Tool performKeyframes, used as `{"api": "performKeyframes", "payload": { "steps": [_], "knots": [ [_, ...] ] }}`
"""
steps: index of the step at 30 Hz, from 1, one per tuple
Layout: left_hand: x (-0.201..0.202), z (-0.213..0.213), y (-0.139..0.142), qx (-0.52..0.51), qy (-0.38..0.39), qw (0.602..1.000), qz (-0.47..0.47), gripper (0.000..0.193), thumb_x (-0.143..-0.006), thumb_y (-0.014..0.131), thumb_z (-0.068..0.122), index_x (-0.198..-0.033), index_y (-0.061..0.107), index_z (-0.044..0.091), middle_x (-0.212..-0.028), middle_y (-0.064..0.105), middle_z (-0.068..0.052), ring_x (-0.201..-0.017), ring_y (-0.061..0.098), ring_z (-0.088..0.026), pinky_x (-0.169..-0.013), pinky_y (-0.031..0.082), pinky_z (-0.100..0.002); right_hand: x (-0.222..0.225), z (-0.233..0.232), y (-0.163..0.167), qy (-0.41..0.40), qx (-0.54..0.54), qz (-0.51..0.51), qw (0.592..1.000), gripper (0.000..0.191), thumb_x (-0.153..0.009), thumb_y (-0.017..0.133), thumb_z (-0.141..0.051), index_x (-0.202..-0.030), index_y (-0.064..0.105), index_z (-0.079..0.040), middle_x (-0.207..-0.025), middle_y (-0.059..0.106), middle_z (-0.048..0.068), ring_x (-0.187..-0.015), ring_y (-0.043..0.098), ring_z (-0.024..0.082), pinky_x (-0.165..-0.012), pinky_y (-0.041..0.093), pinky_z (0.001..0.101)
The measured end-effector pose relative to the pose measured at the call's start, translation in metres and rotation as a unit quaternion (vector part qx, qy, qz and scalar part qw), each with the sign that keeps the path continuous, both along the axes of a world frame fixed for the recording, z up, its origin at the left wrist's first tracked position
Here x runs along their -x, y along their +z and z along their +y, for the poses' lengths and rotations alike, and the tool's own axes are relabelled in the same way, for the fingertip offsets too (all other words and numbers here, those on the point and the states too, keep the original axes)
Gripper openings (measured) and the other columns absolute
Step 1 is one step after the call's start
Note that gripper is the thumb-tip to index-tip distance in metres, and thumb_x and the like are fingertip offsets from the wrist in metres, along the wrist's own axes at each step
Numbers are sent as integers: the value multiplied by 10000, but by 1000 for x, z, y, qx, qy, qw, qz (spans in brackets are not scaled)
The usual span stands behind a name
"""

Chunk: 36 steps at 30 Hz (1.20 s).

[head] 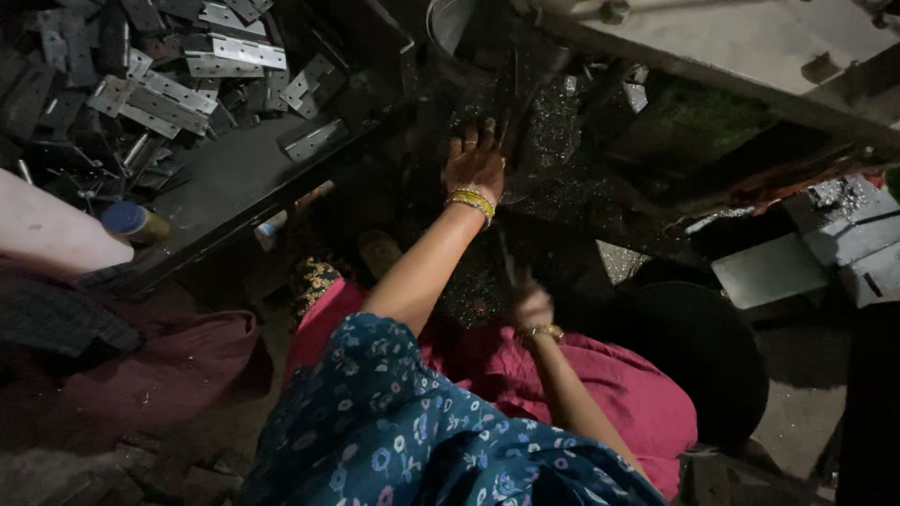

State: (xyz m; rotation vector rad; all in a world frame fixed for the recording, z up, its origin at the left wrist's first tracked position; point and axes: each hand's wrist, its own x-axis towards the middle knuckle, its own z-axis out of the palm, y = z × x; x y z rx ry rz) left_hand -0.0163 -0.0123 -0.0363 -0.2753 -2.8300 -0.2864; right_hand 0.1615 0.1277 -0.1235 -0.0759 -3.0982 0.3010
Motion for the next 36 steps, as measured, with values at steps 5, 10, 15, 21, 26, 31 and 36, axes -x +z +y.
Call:
{"api": "performKeyframes", "payload": {
  "steps": [5, 10, 15, 21, 26, 31, 36],
  "knots": [
    [2, -3, 2, 21, 15, 995, -94, 408, -988, 554, 276, -1380, 631, 195, -1596, 461, -15, -1437, 410, -257, -1160, 327, -452, 0, 2, -8, 54, 23, -2, 998, 372, -925, 614, -349, -1212, 672, -119, -895, 718, 193, -723, 708, 365, -598, 592, 492],
    [21, 13, 18, 103, 19, 994, -20, 415, -1020, 502, 194, -1418, 611, 154, -1600, 478, -33, -1441, 414, -287, -1123, 325, -479, 10, 17, -1, 3, 8, -91, 996, 414, -891, 660, -369, -1180, 689, -74, -880, 738, 202, -712, 704, 380, -590, 586, 498],
    [13, 15, 25, 16, 28, 999, 30, 524, -947, 482, 217, -1466, 526, 155, -1540, 470, -63, -1367, 419, -306, -1126, 259, -565, -11, 2, -8, 27, 67, 80, 994, 587, -854, 670, -349, -1338, 609, -23, -842, 731, 234, -697, 714, 396, -564, 578, 506],
    [28, 11, 28, 103, 10, 994, -30, 484, -1036, 443, 195, -1519, 481, 186, -1595, 427, -57, -1461, 384, -305, -1205, 224, -575, 14, 13, 2, 33, -21, -94, 995, 431, -921, 614, -369, -1221, 655, -64, -953, 748, 179, -824, 739, 322, -672, 605, 440],
    [45, 21, 27, 43, 49, 998, 22, 495, -1029, 437, 183, -1518, 503, 141, -1609, 429, -41, -1477, 389, -265, -1219, 239, -488, 5, 8, -6, -18, -1, -67, 998, 371, -933, 616, -351, -1182, 676, -83, -1024, 755, 164, -878, 730, 312, -721, 607, 427],
    [31, 10, 26, 27, -12, 996, -84, 521, -991, 432, 186, -1510, 475, 199, -1643, 349, -43, -1424, 368, -323, -1158, 243, -568, -9, 7, -21, 53, 143, 65, 986, 551, -876, 621, -242, -1342, 600, 51, -1031, 723, 245, -881, 715, 401, -685, 604, 499],
    [47, 14, 38, 79, 18, 995, -59, 467, -1012, 454, 214, -1467, 551, 185, -1668, 331, -18, -1492, 316, -317, -1197, 202, -571, 14, 25, -2, 9, 7, -98, 995, 447, -953, 600, -370, -1267, 612, -52, -926, 736, 230, -839, 732, 391, -680, 596, 502]
  ]
}}
